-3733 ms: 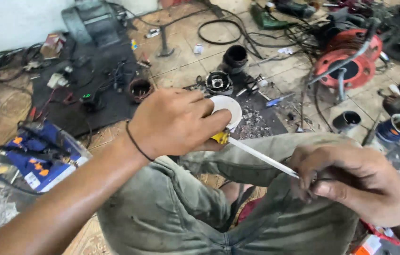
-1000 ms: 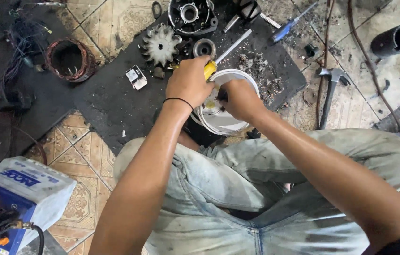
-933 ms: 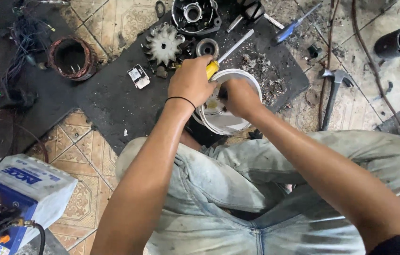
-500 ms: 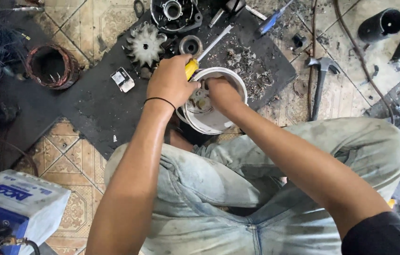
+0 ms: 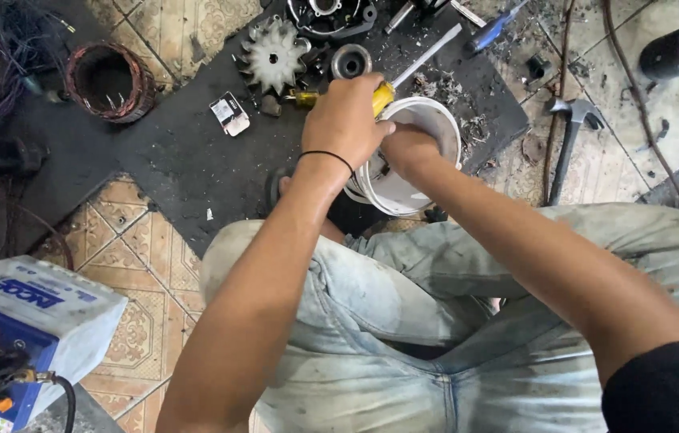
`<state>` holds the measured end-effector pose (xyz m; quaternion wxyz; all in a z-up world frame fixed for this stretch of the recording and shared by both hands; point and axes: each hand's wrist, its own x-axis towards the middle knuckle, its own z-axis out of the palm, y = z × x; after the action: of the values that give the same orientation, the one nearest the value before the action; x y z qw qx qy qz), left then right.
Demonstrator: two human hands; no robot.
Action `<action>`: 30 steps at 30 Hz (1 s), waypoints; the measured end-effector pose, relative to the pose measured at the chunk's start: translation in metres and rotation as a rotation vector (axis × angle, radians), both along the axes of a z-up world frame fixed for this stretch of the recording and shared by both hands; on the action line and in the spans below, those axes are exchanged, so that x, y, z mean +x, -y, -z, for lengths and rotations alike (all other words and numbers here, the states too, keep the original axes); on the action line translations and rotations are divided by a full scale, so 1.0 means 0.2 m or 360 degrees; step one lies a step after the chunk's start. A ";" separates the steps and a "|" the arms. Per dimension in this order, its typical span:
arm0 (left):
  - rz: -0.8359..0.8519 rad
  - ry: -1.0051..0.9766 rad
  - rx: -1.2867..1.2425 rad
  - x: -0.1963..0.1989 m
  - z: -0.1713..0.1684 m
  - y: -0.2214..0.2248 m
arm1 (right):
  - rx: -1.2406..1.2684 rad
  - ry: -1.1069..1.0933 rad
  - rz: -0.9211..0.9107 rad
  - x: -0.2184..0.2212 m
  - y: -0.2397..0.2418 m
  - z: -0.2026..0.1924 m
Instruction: A person is sitting on the floor of a repair shop, using a hammer and a screwdriver to disassemble or repair a mechanical component.
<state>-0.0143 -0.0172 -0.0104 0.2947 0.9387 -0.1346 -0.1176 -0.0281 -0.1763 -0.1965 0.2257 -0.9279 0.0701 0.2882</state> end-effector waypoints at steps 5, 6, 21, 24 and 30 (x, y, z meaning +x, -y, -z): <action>0.0000 -0.0038 -0.0023 0.00 -0.03 0.00 | -0.0008 0.0017 0.0117 -0.02 -0.04 0.00; 0.0002 -0.0040 -0.0022 0.00 -0.03 0.00 | 0.0030 0.0033 0.0204 -0.02 -0.05 -0.02; 0.0050 -0.0352 0.0169 0.06 -0.04 -0.02 | -0.0146 0.0094 -0.0321 -0.06 -0.05 -0.41; 0.0023 -0.0340 0.0218 0.07 -0.04 -0.04 | 0.0252 0.0135 -0.0137 -0.22 0.03 -0.75; 0.0023 -0.0294 0.0294 0.08 -0.03 -0.05 | 0.0639 0.0216 0.0129 -0.42 0.12 -1.20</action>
<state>0.0022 -0.0064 -0.0046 0.2173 0.9461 -0.1023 -0.2174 -0.1130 -0.1998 0.0439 0.4216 -0.8781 0.0332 0.2238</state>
